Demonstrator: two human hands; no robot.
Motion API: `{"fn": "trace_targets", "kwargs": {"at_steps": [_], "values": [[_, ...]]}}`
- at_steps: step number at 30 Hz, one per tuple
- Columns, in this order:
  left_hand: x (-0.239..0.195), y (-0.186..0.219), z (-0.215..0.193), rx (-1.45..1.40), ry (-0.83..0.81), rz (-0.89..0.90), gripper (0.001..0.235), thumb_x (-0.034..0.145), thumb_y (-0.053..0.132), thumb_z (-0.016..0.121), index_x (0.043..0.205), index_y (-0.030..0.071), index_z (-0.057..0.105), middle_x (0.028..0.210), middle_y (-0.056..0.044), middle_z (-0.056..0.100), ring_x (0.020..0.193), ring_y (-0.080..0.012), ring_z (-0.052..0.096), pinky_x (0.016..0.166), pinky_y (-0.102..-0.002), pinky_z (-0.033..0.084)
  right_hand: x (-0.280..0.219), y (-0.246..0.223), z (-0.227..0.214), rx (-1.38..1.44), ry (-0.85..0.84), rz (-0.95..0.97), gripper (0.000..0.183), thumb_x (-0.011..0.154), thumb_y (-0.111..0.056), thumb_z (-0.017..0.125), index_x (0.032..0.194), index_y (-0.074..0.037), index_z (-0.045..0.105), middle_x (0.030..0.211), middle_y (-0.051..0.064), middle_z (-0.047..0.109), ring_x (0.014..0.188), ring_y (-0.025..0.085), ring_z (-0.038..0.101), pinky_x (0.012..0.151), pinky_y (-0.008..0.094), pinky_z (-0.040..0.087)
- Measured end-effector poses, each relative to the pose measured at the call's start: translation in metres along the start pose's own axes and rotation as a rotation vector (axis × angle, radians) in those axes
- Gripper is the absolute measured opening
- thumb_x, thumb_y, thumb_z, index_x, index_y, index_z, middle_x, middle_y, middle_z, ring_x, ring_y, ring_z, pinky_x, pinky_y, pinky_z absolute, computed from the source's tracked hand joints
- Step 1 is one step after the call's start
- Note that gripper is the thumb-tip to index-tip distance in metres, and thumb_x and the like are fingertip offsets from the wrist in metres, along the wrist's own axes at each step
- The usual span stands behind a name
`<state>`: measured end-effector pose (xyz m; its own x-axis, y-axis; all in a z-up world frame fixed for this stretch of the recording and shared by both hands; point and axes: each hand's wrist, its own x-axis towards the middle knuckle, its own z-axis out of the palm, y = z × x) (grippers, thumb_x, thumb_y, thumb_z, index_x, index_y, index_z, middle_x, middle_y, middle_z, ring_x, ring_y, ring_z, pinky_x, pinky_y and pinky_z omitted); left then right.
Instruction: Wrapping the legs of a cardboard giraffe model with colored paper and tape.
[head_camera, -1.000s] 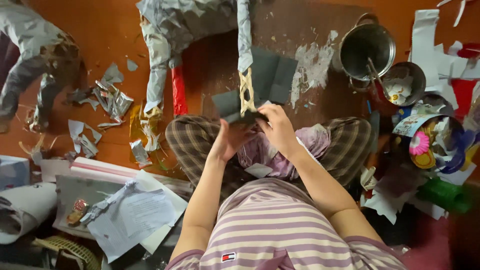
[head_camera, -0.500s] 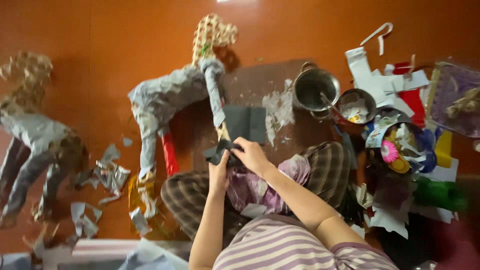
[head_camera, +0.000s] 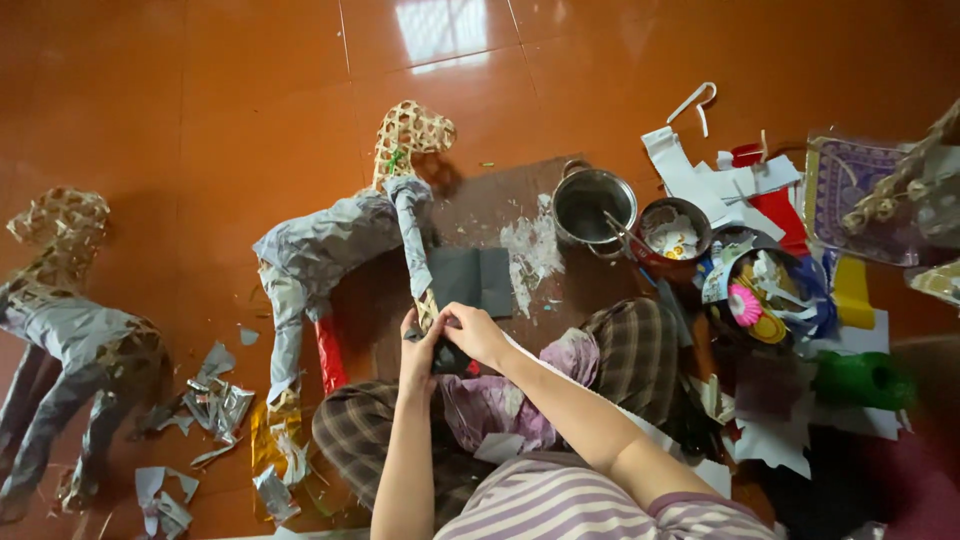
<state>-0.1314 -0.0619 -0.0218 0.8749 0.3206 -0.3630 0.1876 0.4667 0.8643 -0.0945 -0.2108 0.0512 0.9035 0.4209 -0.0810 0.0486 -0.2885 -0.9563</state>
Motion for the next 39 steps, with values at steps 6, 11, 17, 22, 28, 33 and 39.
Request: {"fn": "trace_targets", "kwargs": {"at_steps": [6, 11, 17, 22, 28, 33, 39], "values": [[-0.005, 0.011, 0.008, -0.067, -0.127, -0.033, 0.084, 0.086, 0.010, 0.078, 0.157, 0.009, 0.034, 0.132, -0.011, 0.062, 0.112, -0.0209, 0.065, 0.092, -0.033, 0.055, 0.006, 0.047, 0.005, 0.192, -0.051, -0.037, 0.027, 0.096, -0.012, 0.067, 0.124, -0.008, 0.067, 0.101, 0.010, 0.077, 0.091, 0.016, 0.071, 0.084, 0.032, 0.056], [-0.004, 0.014, 0.012, -0.028, -0.067, -0.063, 0.085, 0.083, 0.007, 0.080, 0.155, 0.010, 0.035, 0.126, -0.008, 0.066, 0.106, -0.0190, 0.068, 0.086, -0.032, 0.057, -0.048, -0.032, -0.047, 0.031, -0.130, 0.099, 0.062, 0.081, -0.009, 0.080, 0.138, -0.014, 0.056, 0.094, 0.009, 0.071, 0.085, 0.017, 0.066, 0.080, 0.033, 0.054], [-0.011, 0.024, 0.017, -0.046, -0.108, -0.126, 0.069, 0.085, 0.007, 0.080, 0.146, 0.008, 0.048, 0.112, -0.007, 0.070, 0.094, -0.0176, 0.070, 0.080, -0.032, 0.059, -0.071, 0.014, -0.067, 0.005, -0.086, 0.081, 0.053, 0.083, -0.001, 0.075, 0.133, -0.012, 0.061, 0.092, 0.007, 0.072, 0.087, 0.016, 0.067, 0.083, 0.033, 0.054], [-0.004, 0.014, 0.008, -0.062, -0.149, -0.099, 0.058, 0.089, 0.008, 0.080, 0.140, 0.005, 0.053, 0.104, -0.009, 0.071, 0.089, -0.0188, 0.070, 0.078, -0.033, 0.059, -0.072, 0.037, -0.076, 0.090, -0.056, 0.127, 0.042, 0.087, 0.005, 0.069, 0.127, -0.006, 0.066, 0.095, 0.008, 0.072, 0.090, 0.015, 0.068, 0.084, 0.030, 0.056], [0.007, 0.005, 0.009, -0.091, -0.089, -0.112, 0.051, 0.086, 0.014, 0.080, 0.132, 0.005, 0.059, 0.106, -0.006, 0.072, 0.089, -0.0169, 0.071, 0.076, -0.033, 0.059, -0.081, 0.077, -0.036, 0.174, -0.057, 0.507, 0.053, 0.088, 0.004, 0.064, 0.138, -0.011, 0.056, 0.111, 0.009, 0.077, 0.084, 0.019, 0.071, 0.076, 0.032, 0.057], [-0.003, 0.015, 0.016, -0.075, -0.048, -0.151, 0.052, 0.084, 0.020, 0.083, 0.128, 0.006, 0.058, 0.106, -0.008, 0.071, 0.088, -0.0188, 0.070, 0.074, -0.037, 0.060, -0.097, 0.017, 0.008, 0.811, -0.357, 0.488, 0.014, 0.094, -0.023, 0.073, 0.105, -0.015, 0.069, 0.084, -0.003, 0.065, 0.068, 0.009, 0.060, 0.058, 0.026, 0.051], [0.015, -0.009, -0.005, 0.030, -0.065, -0.123, 0.056, 0.084, 0.027, 0.083, 0.128, 0.002, 0.060, 0.105, -0.008, 0.072, 0.086, -0.0185, 0.070, 0.072, -0.035, 0.059, -0.075, 0.039, 0.027, 1.052, -0.053, 0.587, 0.038, 0.089, -0.038, 0.081, 0.074, -0.021, 0.050, 0.059, -0.008, 0.043, 0.045, 0.008, 0.040, 0.042, 0.026, 0.029]]}}
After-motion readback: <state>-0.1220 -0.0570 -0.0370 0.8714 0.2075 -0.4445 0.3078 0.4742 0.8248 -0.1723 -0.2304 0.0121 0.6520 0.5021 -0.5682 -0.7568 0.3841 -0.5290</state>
